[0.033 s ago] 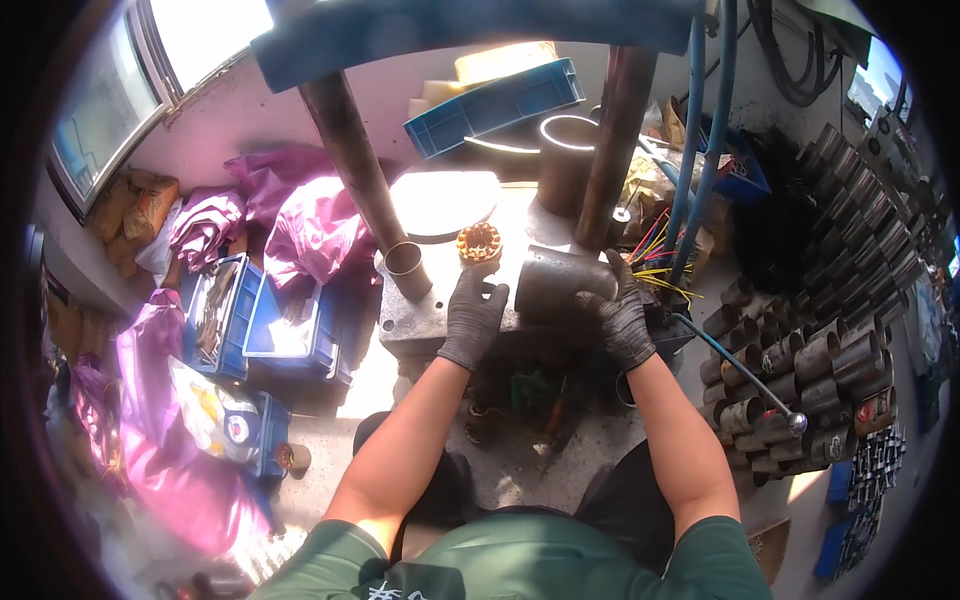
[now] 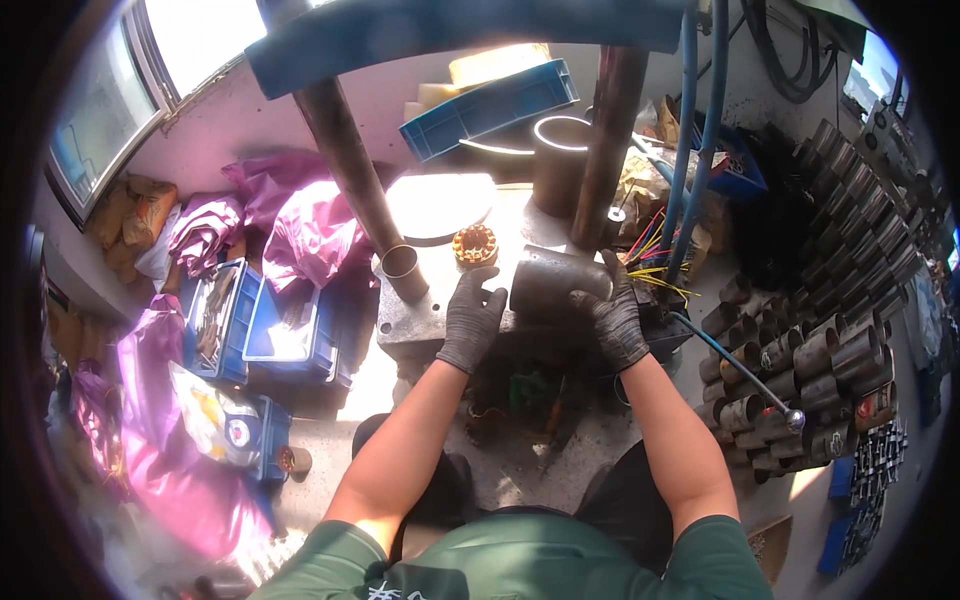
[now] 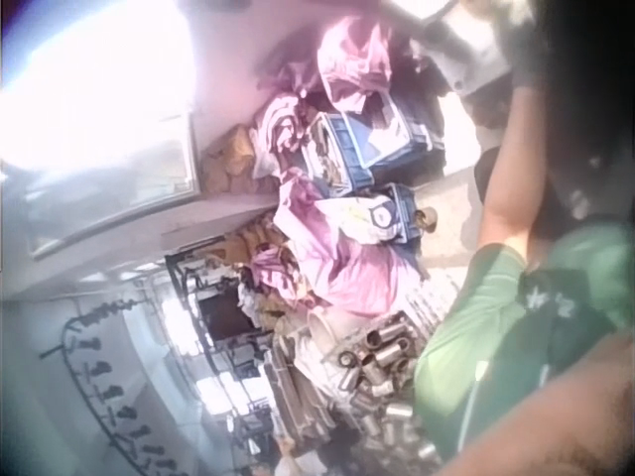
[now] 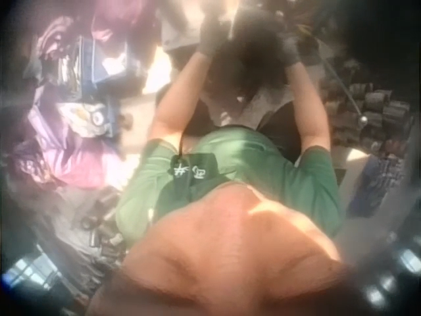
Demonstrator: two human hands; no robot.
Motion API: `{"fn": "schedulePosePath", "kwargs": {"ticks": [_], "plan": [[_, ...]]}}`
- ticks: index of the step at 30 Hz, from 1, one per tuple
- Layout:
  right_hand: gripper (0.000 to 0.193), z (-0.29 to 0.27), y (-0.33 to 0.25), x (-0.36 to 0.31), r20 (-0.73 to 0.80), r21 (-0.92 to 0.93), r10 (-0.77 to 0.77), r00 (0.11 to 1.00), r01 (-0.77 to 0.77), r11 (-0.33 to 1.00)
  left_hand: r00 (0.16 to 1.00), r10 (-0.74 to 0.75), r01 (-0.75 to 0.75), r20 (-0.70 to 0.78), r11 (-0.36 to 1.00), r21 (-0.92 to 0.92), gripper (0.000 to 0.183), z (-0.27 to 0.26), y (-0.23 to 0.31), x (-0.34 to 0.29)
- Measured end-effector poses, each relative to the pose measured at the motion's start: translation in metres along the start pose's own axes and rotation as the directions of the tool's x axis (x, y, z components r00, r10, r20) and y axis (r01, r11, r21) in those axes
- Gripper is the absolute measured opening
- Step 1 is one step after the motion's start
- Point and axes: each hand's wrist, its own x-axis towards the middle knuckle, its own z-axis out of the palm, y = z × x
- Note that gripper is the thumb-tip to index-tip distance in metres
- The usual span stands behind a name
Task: The person places metal cylinders one at a time into a press machine, operates the press lever, and then removes the pressed components to place them into a storage container.
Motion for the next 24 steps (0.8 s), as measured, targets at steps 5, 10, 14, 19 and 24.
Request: {"fn": "schedulePosePath", "kwargs": {"ticks": [5, 10, 14, 19, 24], "plan": [[0.085, 0.018, 0.010, 0.007, -0.194, 0.135, 0.090, 0.977, -0.064, 0.989, 0.984, 0.174, -0.176, 0.036, 0.982, 0.065, 0.045, -0.001, 0.008, -0.017], [0.069, 0.007, -0.007, 0.010, 0.018, 0.580, 0.334, 0.942, -0.283, 0.764, 0.833, 0.543, -0.550, 0.109, 0.791, 0.266, 0.053, -0.006, 0.027, -0.020], [0.052, -0.028, 0.009, 0.013, 0.033, 0.661, 0.388, 0.921, -0.312, 0.683, 0.752, 0.603, -0.658, 0.265, 0.708, 0.256, 0.055, 0.023, 0.070, -0.014], [0.027, -0.084, 0.055, 0.018, -0.332, 0.604, 0.520, 0.787, -0.246, 0.758, 0.739, 0.581, -0.665, 0.341, 0.711, 0.229, 0.048, 0.077, 0.099, 0.002], [0.034, -0.116, 0.011, -0.002, -0.377, 0.651, 0.710, 0.595, -0.376, 0.660, 0.870, 0.461, -0.492, 0.173, 0.829, 0.266, 0.035, 0.099, 0.106, 0.012]]}}
